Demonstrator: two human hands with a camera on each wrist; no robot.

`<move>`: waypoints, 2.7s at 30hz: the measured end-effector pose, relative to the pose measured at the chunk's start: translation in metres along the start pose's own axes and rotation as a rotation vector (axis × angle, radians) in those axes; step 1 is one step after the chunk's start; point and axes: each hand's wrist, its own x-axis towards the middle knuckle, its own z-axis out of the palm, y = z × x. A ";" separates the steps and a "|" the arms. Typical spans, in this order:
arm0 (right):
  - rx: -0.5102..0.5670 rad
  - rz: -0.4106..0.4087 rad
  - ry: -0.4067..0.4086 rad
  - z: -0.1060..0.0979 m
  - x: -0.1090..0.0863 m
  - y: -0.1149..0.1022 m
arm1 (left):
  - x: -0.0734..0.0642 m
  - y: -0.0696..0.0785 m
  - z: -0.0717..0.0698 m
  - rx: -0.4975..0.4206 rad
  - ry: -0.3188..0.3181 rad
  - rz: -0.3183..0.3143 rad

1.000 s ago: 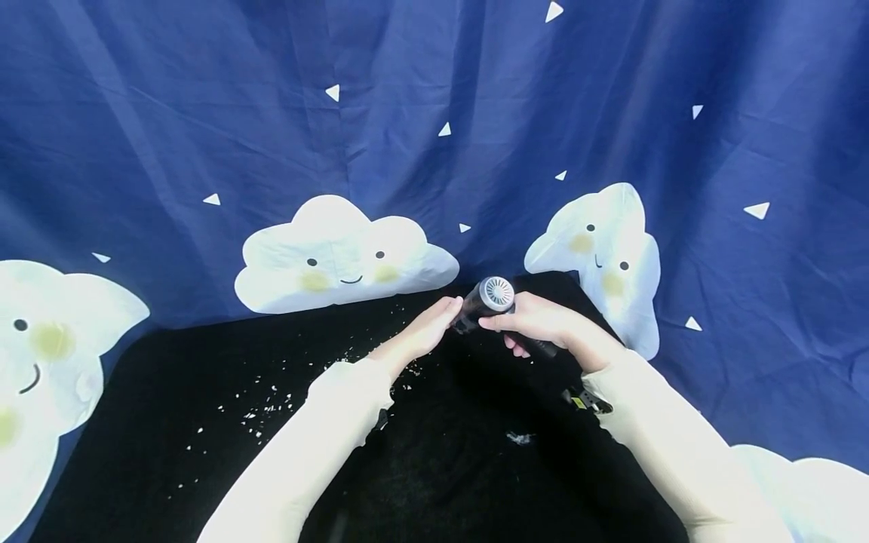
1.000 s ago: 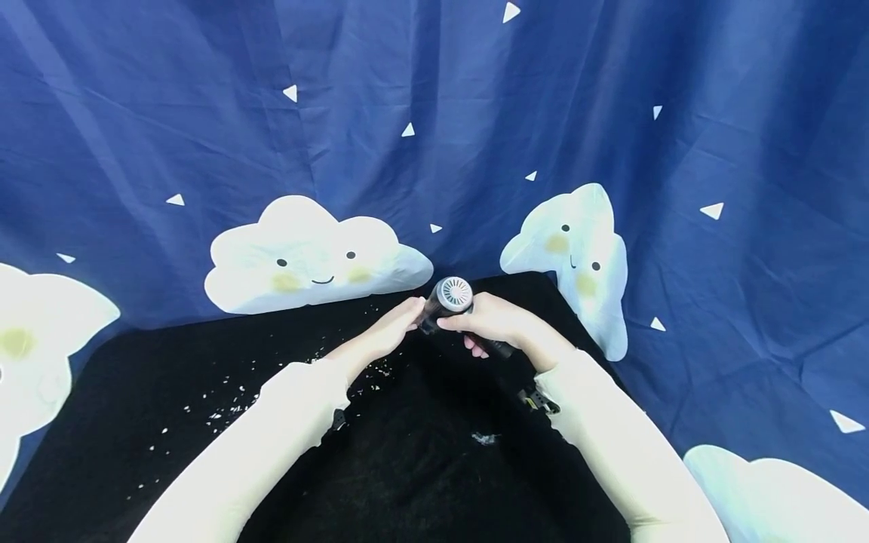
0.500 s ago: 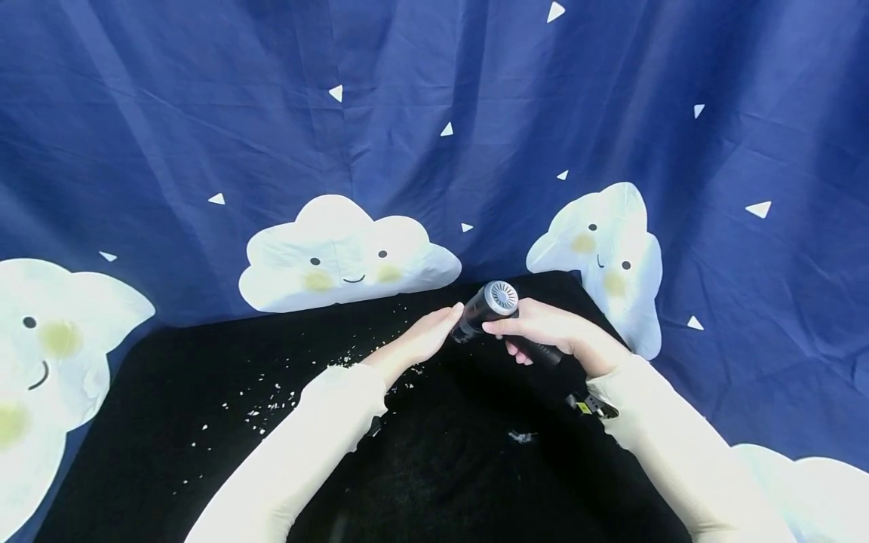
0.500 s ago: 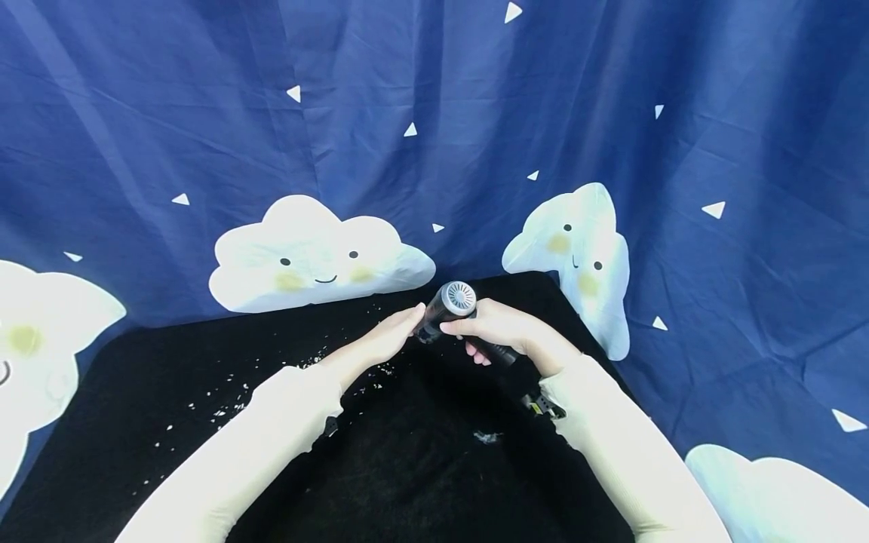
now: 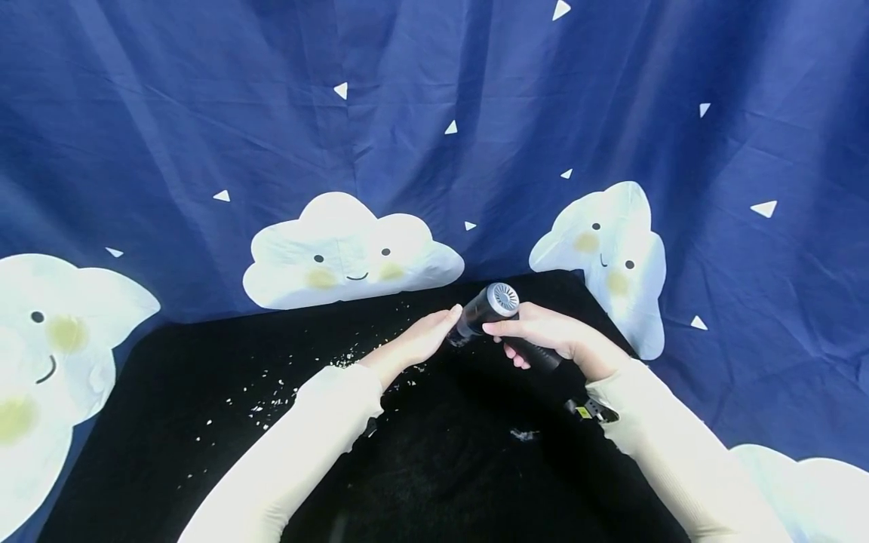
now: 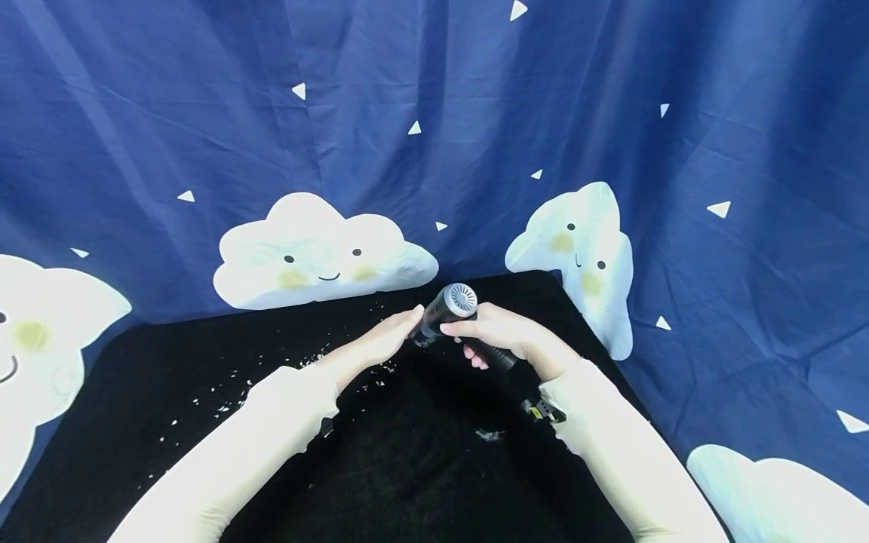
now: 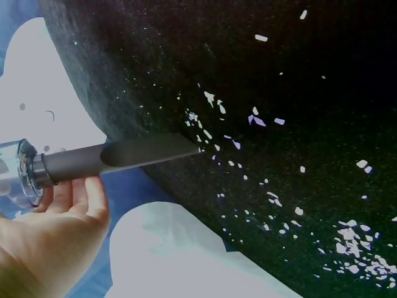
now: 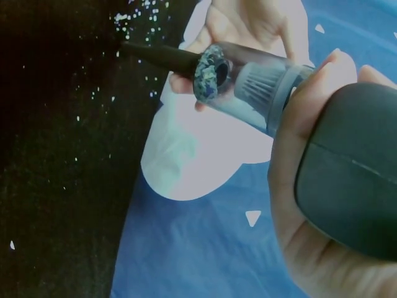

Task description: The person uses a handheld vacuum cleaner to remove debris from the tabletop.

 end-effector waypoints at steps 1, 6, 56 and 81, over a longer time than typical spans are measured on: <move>0.004 -0.004 -0.002 0.000 0.000 0.000 | 0.000 0.000 0.000 -0.004 -0.002 -0.005; 0.025 -0.014 -0.005 0.002 0.001 0.001 | -0.001 -0.002 0.000 -0.011 0.000 -0.024; -0.014 -0.009 0.014 -0.008 0.000 0.009 | 0.008 -0.002 0.010 -0.082 -0.013 0.000; 0.054 -0.004 -0.020 0.002 0.011 0.005 | 0.001 -0.011 -0.007 -0.026 -0.029 -0.042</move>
